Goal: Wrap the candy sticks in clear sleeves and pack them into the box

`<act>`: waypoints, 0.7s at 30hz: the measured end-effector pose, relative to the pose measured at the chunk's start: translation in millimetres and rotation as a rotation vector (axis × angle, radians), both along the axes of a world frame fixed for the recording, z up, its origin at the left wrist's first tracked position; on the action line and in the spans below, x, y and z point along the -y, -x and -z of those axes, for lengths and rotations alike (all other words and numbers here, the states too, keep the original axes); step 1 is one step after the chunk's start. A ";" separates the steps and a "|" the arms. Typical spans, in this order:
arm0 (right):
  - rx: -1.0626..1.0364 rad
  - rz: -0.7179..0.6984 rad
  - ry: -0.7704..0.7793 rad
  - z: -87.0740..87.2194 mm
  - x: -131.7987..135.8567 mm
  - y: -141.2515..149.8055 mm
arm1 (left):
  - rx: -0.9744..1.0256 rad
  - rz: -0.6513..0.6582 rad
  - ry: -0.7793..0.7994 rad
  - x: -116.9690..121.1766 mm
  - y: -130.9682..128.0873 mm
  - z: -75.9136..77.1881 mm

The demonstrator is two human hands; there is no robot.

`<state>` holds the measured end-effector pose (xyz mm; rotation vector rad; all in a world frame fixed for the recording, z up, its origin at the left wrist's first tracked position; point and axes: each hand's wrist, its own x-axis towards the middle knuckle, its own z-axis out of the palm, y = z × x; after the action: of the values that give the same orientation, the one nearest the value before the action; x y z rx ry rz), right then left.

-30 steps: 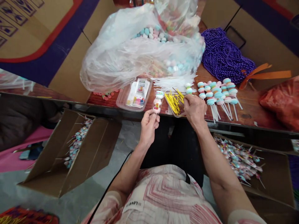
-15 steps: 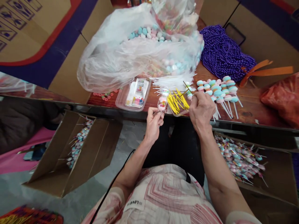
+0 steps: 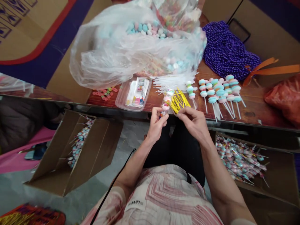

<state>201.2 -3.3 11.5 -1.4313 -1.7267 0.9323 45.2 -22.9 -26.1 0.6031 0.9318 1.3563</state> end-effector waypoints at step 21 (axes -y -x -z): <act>-0.553 0.207 0.179 32.9 36.0 26.7 | 0.075 0.152 0.049 11.7 -7.3 -3.5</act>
<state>174.6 -39.3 -21.4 -1.2735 -1.0919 1.2477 52.5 -34.5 -22.6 0.5706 0.8389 1.2091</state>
